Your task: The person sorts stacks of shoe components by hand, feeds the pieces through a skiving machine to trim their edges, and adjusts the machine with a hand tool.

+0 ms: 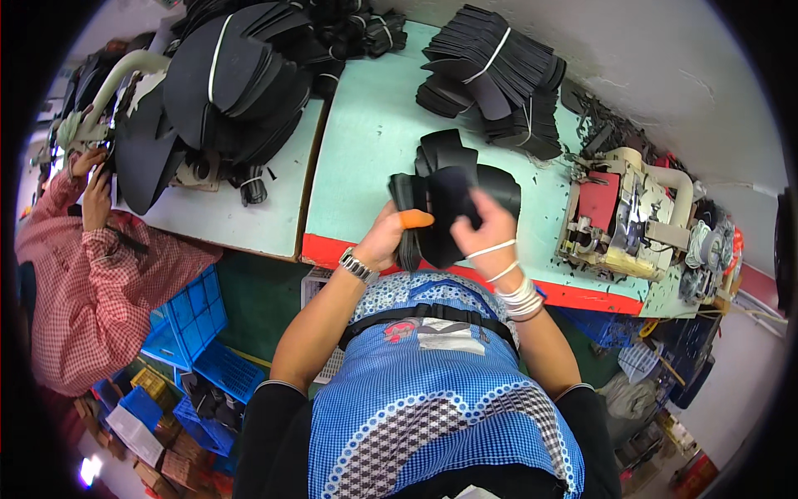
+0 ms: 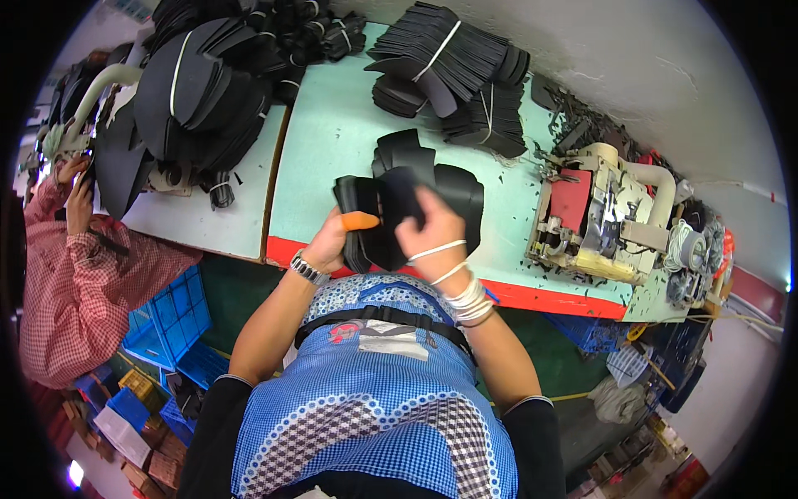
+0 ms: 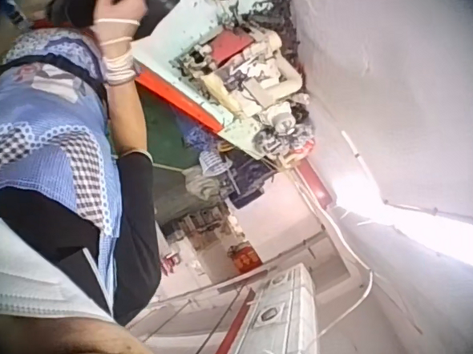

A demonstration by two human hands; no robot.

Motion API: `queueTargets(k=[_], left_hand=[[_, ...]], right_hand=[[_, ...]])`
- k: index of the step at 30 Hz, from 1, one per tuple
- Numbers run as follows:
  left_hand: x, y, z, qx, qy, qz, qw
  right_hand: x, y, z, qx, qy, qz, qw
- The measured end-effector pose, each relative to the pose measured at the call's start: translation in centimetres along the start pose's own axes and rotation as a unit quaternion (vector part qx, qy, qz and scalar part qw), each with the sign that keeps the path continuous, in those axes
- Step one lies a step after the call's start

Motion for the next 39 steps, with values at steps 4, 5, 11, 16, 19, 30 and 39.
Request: queueTargets(k=[4, 5, 11, 16, 19, 30, 39], left_hand=[[1.6, -1.3, 0.0, 0.041, 0.025, -0.034, 0.998], [1.7, -0.6, 0.2, 0.072, 0.033, -0.006, 0.997], [2.7, -1.8, -1.5, 0.109, -0.009, -0.073, 0.991], [1.6, -2.7, -2.6, 0.071, -0.013, -0.055, 0.996], [1.2, -2.5, -2.4, 0.04, -0.016, -0.056, 0.997], [2.7, -2.8, -0.1, 0.126, -0.081, -0.048, 0.988], [3.1, -3.7, -4.5, 0.256, -0.022, -0.119, 0.959]], right_hand=[[0.5, -7.5, 6.3, -0.366, -0.111, 0.014, 0.924], [-0.8, -6.0, 6.5, -0.441, -0.17, 0.099, 0.876], [-1.8, -1.0, -2.9, 0.224, 0.112, -0.12, 0.961], [-1.1, -0.5, -1.4, 0.137, 0.08, -0.142, 0.977], [-0.6, 2.4, -0.1, 0.068, 0.013, -0.05, 0.996], [0.6, -0.6, -0.5, -0.129, -0.095, 0.137, 0.978], [0.3, 0.9, -0.8, 0.145, 0.017, -0.066, 0.987]])
Point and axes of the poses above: each hand's wrist, its own x-axis towards the middle knuckle, its own z-axis out of the back of the hand, y = z × x, the point moved 9 cm from there along x, towards the middle knuckle, and after that the axes turned 2 degrees about -z, right-handed, at the moved point
